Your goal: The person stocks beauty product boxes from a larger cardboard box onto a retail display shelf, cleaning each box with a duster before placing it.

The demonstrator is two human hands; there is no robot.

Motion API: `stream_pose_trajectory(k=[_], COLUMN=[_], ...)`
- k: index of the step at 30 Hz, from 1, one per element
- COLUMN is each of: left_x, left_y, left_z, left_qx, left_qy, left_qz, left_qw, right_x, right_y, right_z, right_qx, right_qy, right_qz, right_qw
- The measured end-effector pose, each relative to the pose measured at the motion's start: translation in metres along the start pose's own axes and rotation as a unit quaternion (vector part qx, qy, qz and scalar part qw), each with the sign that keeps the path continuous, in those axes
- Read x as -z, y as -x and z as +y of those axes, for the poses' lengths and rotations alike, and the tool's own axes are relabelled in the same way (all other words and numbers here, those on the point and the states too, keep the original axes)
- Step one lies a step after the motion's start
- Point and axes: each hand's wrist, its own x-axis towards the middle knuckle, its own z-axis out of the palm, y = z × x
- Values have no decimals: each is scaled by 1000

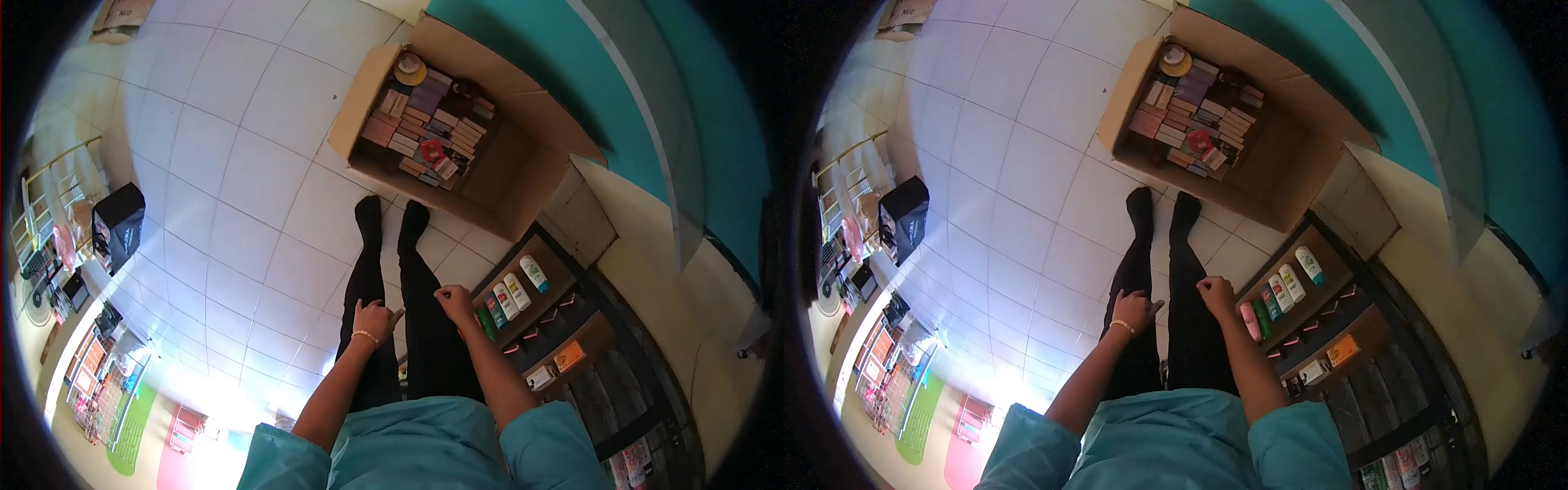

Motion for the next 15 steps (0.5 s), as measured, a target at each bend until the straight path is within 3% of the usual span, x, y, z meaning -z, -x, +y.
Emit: stream_pose_trajectory(k=[5,8,11,15], left_x=[4,-24,-30,-6], left_y=[-12,-33,-50,-66], left_z=[6,0,-5,-1], left_qx=[2,28,68,68], left_qy=[77,161,255,218], left_qz=[-27,120,36,-30], left_qw=[997,979,964,973], right_x=[23,29,37,61], right_y=[-29,-72,-134,-197], right_z=[-33,-45,-46,-76], right_qx=[10,23,35,94], right_qy=[24,49,68,-75], right_qz=[-43,-21,21,5], right_qw=[999,998,997,993])
